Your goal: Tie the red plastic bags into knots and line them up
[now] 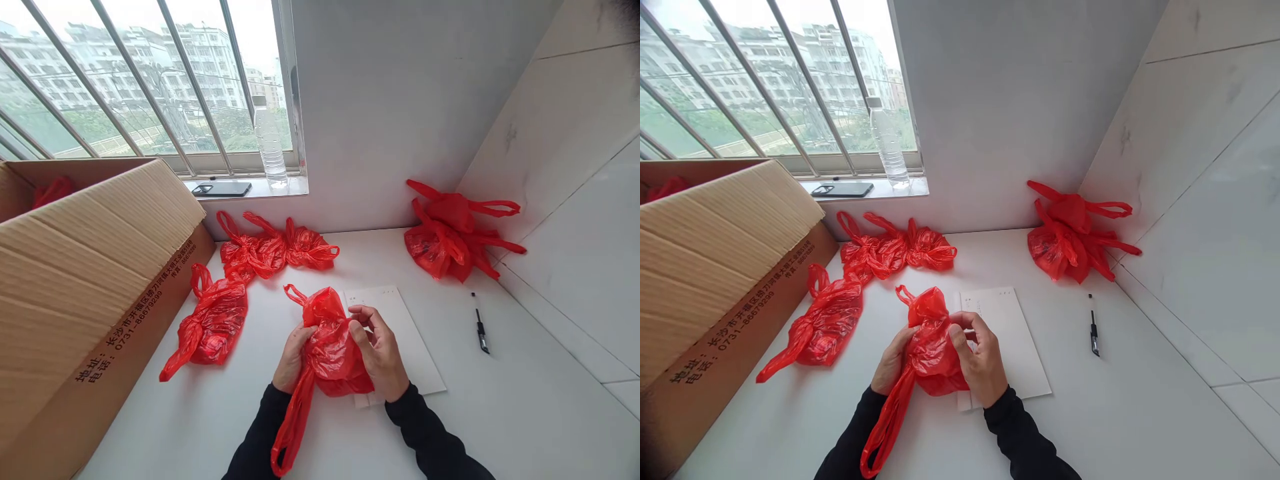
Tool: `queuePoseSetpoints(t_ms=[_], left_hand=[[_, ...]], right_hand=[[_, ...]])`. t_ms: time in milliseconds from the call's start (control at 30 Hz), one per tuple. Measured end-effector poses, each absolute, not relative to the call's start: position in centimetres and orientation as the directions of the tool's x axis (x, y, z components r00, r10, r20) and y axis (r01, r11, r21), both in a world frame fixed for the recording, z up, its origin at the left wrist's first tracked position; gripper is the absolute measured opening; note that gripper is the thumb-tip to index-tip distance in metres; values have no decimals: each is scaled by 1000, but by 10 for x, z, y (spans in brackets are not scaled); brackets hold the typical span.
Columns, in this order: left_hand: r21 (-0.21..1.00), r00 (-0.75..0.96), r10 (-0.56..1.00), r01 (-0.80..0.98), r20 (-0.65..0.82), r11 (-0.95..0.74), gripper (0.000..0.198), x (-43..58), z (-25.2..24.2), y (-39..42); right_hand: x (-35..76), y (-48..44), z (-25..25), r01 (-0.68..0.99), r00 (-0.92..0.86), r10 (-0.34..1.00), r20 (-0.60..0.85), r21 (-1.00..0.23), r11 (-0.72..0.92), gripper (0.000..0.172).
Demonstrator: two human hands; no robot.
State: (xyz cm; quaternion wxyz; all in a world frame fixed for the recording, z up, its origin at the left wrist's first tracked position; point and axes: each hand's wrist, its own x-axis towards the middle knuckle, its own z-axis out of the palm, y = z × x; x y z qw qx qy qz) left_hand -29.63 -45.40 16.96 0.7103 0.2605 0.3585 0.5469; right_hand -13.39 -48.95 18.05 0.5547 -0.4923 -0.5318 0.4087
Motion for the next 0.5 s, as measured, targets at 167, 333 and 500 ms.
queuePoseSetpoints(t_ms=[167, 333, 500], left_hand=[[804, 315, 933, -501, -174, 320, 34, -288, 170, -458], [840, 337, 928, -449, -158, 306, 38, -286, 164, -459], [858, 342, 933, -441, -110, 263, 39, -284, 164, -462]], right_hand=[[-129, -480, 173, -80, 91, 995, 43, -996, 50, 41], [-129, -480, 176, -200, 38, 998, 51, -978, 58, 32], [-129, -482, 178, -144, 32, 997, 68, -987, 72, 29]])
